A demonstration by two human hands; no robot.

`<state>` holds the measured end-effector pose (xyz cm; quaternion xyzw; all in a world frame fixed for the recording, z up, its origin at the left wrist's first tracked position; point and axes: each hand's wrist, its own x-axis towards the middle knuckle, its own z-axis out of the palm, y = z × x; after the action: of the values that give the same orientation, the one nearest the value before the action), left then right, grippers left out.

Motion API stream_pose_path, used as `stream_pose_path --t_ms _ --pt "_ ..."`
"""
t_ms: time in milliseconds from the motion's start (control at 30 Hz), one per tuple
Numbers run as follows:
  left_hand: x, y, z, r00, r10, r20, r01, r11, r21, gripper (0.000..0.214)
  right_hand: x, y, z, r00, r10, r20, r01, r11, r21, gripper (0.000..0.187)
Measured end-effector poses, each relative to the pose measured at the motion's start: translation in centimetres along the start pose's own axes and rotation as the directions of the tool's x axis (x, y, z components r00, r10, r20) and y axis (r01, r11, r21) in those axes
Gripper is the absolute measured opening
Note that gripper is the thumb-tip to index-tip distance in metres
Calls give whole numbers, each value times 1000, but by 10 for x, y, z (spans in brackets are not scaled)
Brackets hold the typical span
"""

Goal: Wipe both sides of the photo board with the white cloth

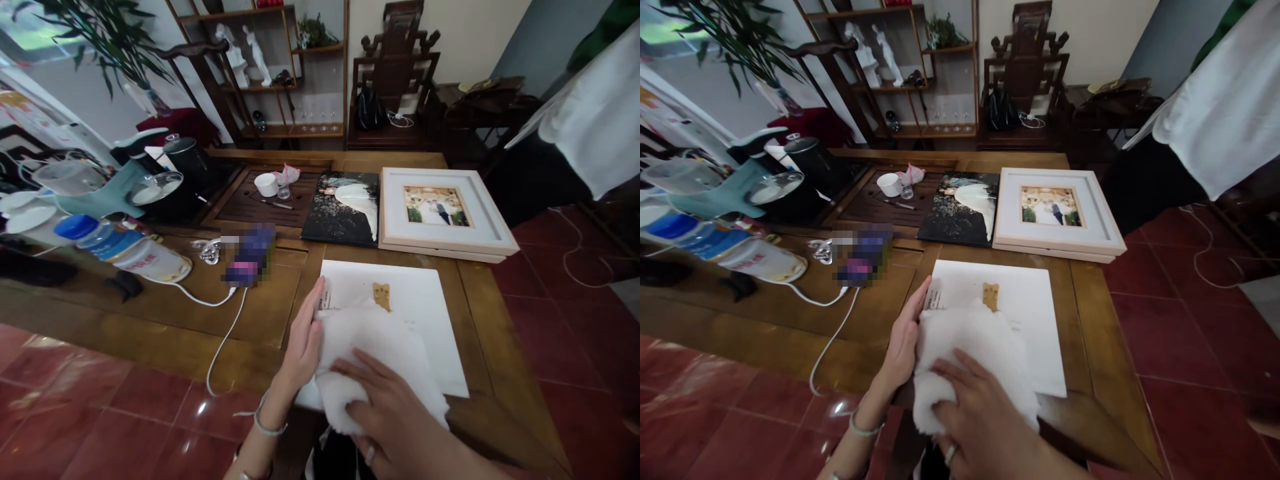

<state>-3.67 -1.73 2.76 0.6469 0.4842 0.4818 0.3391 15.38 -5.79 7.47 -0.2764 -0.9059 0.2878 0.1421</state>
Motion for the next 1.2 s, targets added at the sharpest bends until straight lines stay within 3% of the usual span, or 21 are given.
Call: stream_pose_path --t_ms 167,367,500,600,700,867,933,1000,1133,1200 --pt "1 -9 6 980 49 191 -104 951 290 47 -2 31 -30 984 100 -148 -109 993 -50 18" --pt "5 -15 15 970 102 221 -184 900 394 45 56 77 -52 937 246 -249 -295 937 -185 26" --pt "7 -12 12 969 96 227 -187 885 426 39 96 77 -53 950 220 -223 -264 945 -191 27" --pt "6 -12 6 968 76 238 -175 886 430 36 103 71 -52 955 206 -213 -246 952 -180 25" --pt "6 -14 -1 963 71 260 -172 904 392 36 84 77 -60 938 246 -246 -286 948 -142 29" --pt "6 -16 -3 965 62 254 -153 922 355 36 18 107 -76 868 342 -361 -391 918 -71 38" --pt "6 -14 0 969 63 237 -144 930 340 34 -8 109 -75 832 371 -412 -430 901 -58 37" --pt "7 -12 3 975 58 215 -128 937 326 31 -31 96 -68 824 382 -418 -441 896 -50 36" --pt "6 -7 10 985 32 172 -92 929 357 26 -75 48 -51 902 332 -276 -371 923 -100 29" --pt "5 -6 11 986 31 167 -93 918 384 29 -94 32 -45 912 297 -282 -344 930 -132 16"
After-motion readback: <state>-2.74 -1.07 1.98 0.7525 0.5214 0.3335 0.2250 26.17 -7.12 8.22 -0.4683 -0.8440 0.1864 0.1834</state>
